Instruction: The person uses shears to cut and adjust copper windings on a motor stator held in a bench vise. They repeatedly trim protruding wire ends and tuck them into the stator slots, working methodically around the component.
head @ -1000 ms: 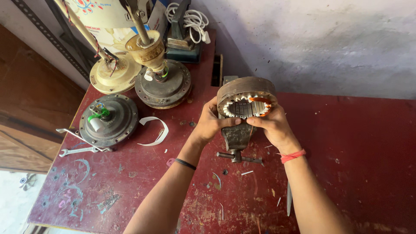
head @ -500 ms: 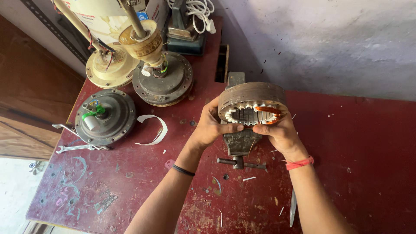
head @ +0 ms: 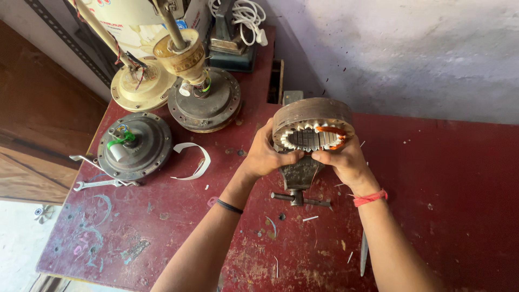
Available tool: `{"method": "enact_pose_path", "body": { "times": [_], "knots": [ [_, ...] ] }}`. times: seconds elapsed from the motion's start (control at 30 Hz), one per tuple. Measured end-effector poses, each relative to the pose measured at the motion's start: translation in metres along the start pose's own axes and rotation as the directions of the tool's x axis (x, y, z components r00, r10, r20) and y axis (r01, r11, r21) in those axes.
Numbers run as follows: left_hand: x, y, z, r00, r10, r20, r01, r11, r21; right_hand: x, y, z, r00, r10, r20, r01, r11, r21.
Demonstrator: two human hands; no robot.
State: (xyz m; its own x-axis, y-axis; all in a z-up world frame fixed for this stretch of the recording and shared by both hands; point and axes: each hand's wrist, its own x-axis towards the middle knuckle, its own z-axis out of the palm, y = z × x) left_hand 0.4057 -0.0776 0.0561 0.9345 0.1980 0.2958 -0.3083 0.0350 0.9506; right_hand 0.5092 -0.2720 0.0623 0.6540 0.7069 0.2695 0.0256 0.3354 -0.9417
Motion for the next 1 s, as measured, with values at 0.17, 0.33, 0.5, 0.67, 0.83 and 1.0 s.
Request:
{"method": "enact_pose_path", "body": {
  "times": [0.17, 0.33, 0.5, 0.67, 0.83, 1.0],
  "knots": [
    [0.001, 0.0, -0.003, 1.0, 0.005, 0.013, -0.006, 0.998, 0.065, -0.019, -0.011, 0.025, 0.985, -0.023, -0.172, 0.012, 0.998, -0.065],
    [0.005, -0.002, -0.003, 1.0, -0.023, 0.017, 0.023, 1.0, 0.015, -0.052, -0.019, 0.071, 0.813, -0.229, -0.535, -0.049, 0.889, -0.455],
    [0.003, 0.002, -0.002, 1.0, -0.006, 0.006, 0.005, 0.997, 0.075, -0.063, -0.022, 0.096, 0.715, -0.391, -0.579, -0.236, 0.644, -0.727],
    [0.002, 0.005, 0.001, 0.999, -0.032, -0.015, 0.033, 0.996, 0.082, -0.055, -0.023, 0.099, 0.71, -0.601, -0.368, -0.18, 0.35, -0.919],
    [0.003, 0.005, 0.002, 0.998, -0.002, -0.063, 0.014, 0.981, 0.191, -0.063, -0.013, 0.089, 0.742, -0.554, -0.377, -0.195, 0.36, -0.912],
    [0.007, 0.002, 0.0, 0.999, 0.025, -0.031, -0.018, 0.979, 0.204, -0.119, 0.013, 0.071, 0.812, -0.476, -0.338, -0.144, 0.398, -0.906]
  ]
}}
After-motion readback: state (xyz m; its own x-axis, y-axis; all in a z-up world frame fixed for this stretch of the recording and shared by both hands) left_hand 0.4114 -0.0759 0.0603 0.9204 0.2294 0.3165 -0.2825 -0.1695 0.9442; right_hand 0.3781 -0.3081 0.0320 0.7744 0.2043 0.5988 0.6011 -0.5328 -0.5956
